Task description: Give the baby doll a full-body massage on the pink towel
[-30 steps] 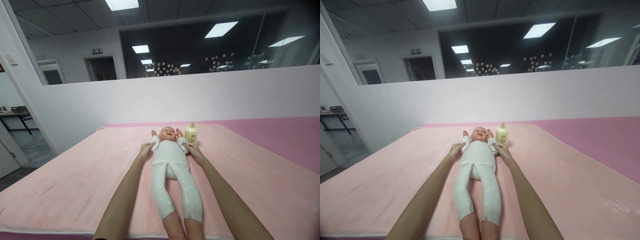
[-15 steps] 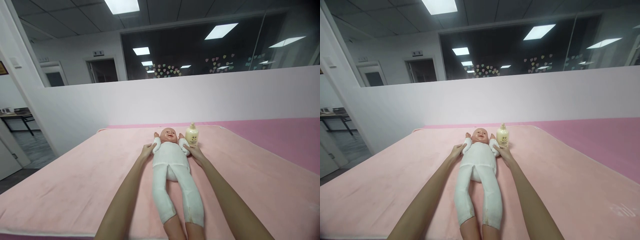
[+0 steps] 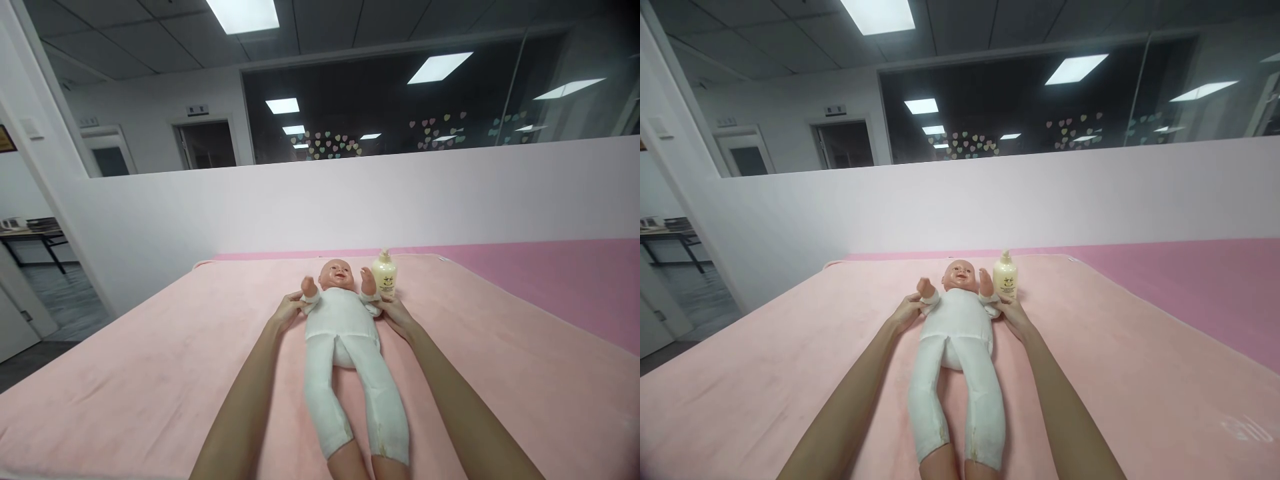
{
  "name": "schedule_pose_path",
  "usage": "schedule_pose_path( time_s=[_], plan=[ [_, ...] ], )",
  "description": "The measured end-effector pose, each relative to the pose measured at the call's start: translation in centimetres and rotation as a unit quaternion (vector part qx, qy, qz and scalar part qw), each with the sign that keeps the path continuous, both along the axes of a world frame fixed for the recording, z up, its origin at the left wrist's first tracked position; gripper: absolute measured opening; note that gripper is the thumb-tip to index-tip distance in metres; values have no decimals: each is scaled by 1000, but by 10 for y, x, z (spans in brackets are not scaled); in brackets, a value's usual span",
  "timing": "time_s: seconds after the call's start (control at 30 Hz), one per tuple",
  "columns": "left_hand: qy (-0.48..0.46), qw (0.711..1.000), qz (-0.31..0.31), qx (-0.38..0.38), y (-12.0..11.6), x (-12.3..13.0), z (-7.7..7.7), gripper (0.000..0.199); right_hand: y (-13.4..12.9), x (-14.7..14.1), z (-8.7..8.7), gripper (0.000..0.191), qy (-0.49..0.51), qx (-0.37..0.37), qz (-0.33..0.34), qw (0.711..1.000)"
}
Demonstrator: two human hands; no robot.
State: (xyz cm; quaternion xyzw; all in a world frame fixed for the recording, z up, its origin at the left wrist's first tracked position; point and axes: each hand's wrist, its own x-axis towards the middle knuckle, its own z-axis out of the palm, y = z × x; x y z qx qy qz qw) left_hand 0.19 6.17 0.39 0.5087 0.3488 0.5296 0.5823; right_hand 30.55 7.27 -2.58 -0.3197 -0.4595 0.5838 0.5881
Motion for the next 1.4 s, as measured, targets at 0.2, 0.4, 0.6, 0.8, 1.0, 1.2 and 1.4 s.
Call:
schedule_pose_path(
  time_s=[0.2,0.4,0.6,0.8,1.0,1.2,1.4],
  plan=[
    [26,998,54,-12,9,5,1,36,8,-5,2,37,-66,-10,-51,997],
    [197,953,230,-12,35,16,-10,41,16,-18,5,36,-239,-10,-167,956],
    [151,973,174,13,28,17,-5,44,8,-14,6,40,-204,26,-146,968],
    [92,995,26,-3,18,5,6,51,8,-1,2,37,-118,15,-60,991],
    [51,999,-6,-3,20,-10,3,35,12,4,-4,29,-63,-6,-34,997],
    [59,998,-30,13,14,-7,7,38,5,-3,3,37,-55,5,-54,997],
    [104,994,25,-5,14,0,10,42,1,-18,10,40,-126,15,-108,986]
  ],
)
